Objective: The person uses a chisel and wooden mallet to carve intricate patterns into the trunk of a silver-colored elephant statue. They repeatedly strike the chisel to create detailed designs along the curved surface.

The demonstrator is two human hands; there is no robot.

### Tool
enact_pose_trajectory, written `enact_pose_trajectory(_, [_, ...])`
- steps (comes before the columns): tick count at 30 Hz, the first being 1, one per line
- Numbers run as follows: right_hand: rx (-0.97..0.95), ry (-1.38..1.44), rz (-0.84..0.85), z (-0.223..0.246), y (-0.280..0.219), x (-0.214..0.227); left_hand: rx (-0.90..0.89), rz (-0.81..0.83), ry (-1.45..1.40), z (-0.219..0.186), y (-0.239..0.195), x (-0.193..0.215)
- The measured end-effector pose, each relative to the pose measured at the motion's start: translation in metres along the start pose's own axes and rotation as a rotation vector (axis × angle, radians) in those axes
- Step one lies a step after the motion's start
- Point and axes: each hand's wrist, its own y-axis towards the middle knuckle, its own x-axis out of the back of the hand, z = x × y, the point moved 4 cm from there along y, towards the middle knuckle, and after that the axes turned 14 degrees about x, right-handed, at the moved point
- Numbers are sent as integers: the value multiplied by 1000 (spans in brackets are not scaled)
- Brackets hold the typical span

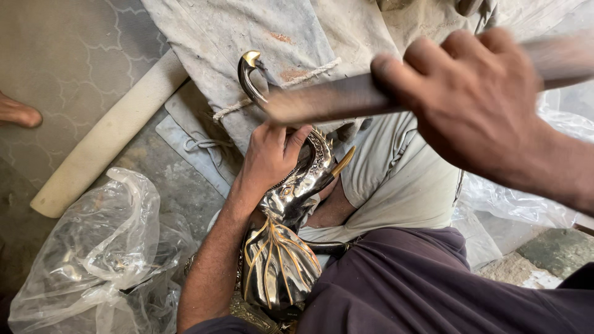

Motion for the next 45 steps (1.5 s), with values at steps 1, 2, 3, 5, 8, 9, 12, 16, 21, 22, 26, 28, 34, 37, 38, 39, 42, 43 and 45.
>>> enact_pose_trajectory(1, [6,36,-92,0,0,4,-18,-2,16,0,1,0])
enact_pose_trajectory(2, [4,71,-181,1,1,8,-40,3,31,0,1,-1])
enact_pose_trajectory(3, [-1,46,-206,3,0,11,-43,5,22,-1,1,0])
enact_pose_trajectory(5, [-1,-72,-201,4,-3,18,-44,-7,5,-3,0,2])
enact_pose_trajectory(8, [-21,67,-182,4,-2,20,-157,-79,116,-13,-1,4])
enact_pose_trajectory(9, [-32,182,-187,3,-3,19,-68,-45,74,-11,0,3])
enact_pose_trajectory(12, [-6,-151,-112,4,-9,21,7,-22,11,-10,0,4])
enact_pose_trajectory(16, [-13,36,-81,3,-10,13,-35,-23,16,-6,2,0])
enact_pose_trajectory(21, [-23,31,53,3,-14,13,47,45,-7,2,0,-5])
enact_pose_trajectory(22, [9,-67,18,2,-14,19,61,54,-21,2,0,-4])
enact_pose_trajectory(26, [31,-149,-117,-2,-1,31,-196,-132,57,-9,-2,6])
enact_pose_trajectory(28, [15,-64,-154,-1,11,31,-6,-56,-55,-1,2,6])
enact_pose_trajectory(34, [63,-339,-161,4,3,44,-37,-74,-42,0,2,3])
enact_pose_trajectory(37, [45,-277,-270,5,-5,50,-114,-194,59,-3,-4,10])
enact_pose_trajectory(38, [19,-171,-290,5,-4,48,-142,-242,116,-4,-6,12])
enact_pose_trajectory(39, [14,-163,-294,5,-4,47,-92,-201,69,-2,-6,11])
enact_pose_trajectory(42, [45,-338,-284,0,-1,40,32,-113,-27,5,-5,7])
enact_pose_trajectory(43, [40,-216,-321,-2,2,35,58,-101,-29,7,-5,5])
enact_pose_trajectory(45, [30,-51,-356,-4,4,27,82,-78,-61,11,-4,2])
